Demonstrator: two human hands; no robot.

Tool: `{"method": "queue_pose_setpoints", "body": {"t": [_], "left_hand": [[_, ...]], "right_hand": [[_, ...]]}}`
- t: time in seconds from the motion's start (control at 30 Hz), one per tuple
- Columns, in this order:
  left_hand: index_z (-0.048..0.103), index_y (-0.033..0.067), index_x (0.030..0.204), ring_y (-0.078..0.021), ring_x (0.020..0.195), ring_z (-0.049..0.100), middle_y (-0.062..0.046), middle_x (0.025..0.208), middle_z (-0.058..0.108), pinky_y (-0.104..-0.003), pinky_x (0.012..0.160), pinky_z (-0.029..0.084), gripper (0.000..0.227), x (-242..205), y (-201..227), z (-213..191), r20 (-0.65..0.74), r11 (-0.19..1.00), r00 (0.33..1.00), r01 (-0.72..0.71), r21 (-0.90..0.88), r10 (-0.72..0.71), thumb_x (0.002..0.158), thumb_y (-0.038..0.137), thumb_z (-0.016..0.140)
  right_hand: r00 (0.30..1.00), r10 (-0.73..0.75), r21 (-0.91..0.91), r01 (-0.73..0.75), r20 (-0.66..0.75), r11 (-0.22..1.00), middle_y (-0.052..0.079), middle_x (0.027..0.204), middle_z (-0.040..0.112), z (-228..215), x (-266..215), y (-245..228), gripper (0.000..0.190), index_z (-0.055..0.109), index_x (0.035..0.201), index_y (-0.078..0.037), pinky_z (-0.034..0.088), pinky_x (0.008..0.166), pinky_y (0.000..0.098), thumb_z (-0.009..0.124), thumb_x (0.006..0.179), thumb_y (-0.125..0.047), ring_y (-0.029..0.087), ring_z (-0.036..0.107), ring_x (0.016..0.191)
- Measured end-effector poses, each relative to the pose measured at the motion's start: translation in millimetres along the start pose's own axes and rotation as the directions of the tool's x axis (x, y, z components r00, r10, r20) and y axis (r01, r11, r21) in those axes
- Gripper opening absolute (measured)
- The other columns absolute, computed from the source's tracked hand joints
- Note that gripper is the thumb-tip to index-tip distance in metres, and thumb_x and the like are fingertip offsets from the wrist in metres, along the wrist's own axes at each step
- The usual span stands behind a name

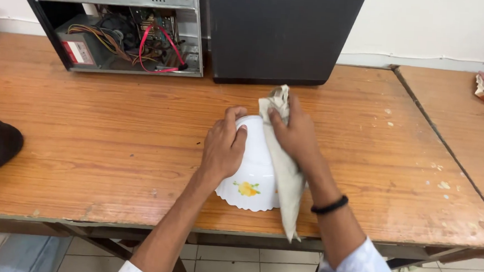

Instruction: The person wipes a white bowl with a floral pattern using a light-colored cloth. They hold the bowl with their left hand and scrub the surface with their right hand, rotating the bowl to clean different areas.

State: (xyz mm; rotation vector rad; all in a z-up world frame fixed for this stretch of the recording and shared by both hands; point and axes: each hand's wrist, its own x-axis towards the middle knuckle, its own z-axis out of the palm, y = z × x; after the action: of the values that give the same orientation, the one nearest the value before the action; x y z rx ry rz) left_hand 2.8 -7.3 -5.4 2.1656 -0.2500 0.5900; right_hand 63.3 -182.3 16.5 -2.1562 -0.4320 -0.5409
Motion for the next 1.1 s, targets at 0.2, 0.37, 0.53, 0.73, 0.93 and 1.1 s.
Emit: {"method": "queue_pose_setpoints", "body": {"t": [0.2,0.37,0.53,0.73,0.93,1.1], "left_hand": [[0.044,0.0051,0.14,-0.0321,0.122,0.066,-0.017,0.129,0.069,-0.048,0.103,0.048,0.039,-1.5,-2.3,3.5,-0.052,0.999,0.998,0.034,-0.038,-0.036,0.102,0.014,0.042],[0.038,0.0047,0.143,-0.0323,0.124,0.065,-0.017,0.138,0.063,-0.048,0.1,0.05,0.042,-3.0,-5.7,6.4,-0.094,0.997,0.996,-0.006,-0.082,-0.002,0.101,0.011,0.04],[0.037,0.0041,0.142,-0.0354,0.124,0.065,-0.019,0.138,0.064,-0.052,0.1,0.049,0.042,-3.5,-2.0,3.0,-0.118,0.995,0.99,-0.083,-0.064,0.075,0.1,0.009,0.044],[0.036,0.0064,0.141,-0.0371,0.125,0.064,-0.021,0.13,0.064,-0.051,0.101,0.051,0.041,-2.3,4.8,-3.0,-0.069,0.993,0.998,-0.007,-0.116,-0.001,0.101,0.006,0.044],[0.037,0.0059,0.133,-0.036,0.121,0.067,-0.019,0.128,0.069,-0.05,0.097,0.05,0.035,-3.6,5.1,1.0,-0.15,0.99,0.988,-0.056,-0.126,0.037,0.099,0.005,0.042],[0.039,0.0063,0.129,-0.0339,0.112,0.072,-0.016,0.124,0.073,-0.045,0.092,0.055,0.03,-2.5,2.6,2.8,-0.152,0.985,0.984,0.067,-0.157,-0.091,0.099,0.007,0.04]], "right_hand": [[0.973,0.112,0.278,-0.167,0.202,0.946,0.021,0.131,0.068,-5.6,7.8,38.9,0.052,0.05,0.15,-0.011,0.051,0.1,0.0408,0.056,0.1,-0.022,0.032,0.065,0.119],[0.974,0.175,0.149,-0.196,0.142,0.969,0.017,0.152,0.05,-25.3,-60.0,15.9,0.052,0.045,0.155,-0.012,0.044,0.105,0.0439,0.042,0.104,-0.024,0.034,0.05,0.136],[0.984,-0.157,-0.2,0.139,-0.078,0.97,0.024,0.162,0.036,-24.3,-98.0,-43.1,0.054,0.045,0.154,0.0,0.03,0.118,0.0545,0.045,0.106,-0.027,0.045,0.034,0.148],[0.967,-0.25,-0.368,0.25,0.047,0.895,0.018,0.154,0.05,-0.9,-29.9,-30.7,0.051,0.057,0.143,-0.005,0.033,0.116,0.05,0.05,0.1,-0.031,0.042,0.041,0.142],[0.841,0.282,0.181,-0.4,0.462,0.898,0.017,0.134,0.072,-1.5,15.9,24.7,0.051,0.064,0.138,-0.005,0.047,0.109,0.035,0.051,0.101,-0.038,0.026,0.065,0.126],[0.791,0.513,0.381,-0.611,0.335,0.694,0.016,0.142,0.064,-19.3,-24.5,-1.0,0.058,0.053,0.148,-0.01,0.044,0.109,0.0368,0.044,0.1,-0.041,0.026,0.06,0.127]]}}
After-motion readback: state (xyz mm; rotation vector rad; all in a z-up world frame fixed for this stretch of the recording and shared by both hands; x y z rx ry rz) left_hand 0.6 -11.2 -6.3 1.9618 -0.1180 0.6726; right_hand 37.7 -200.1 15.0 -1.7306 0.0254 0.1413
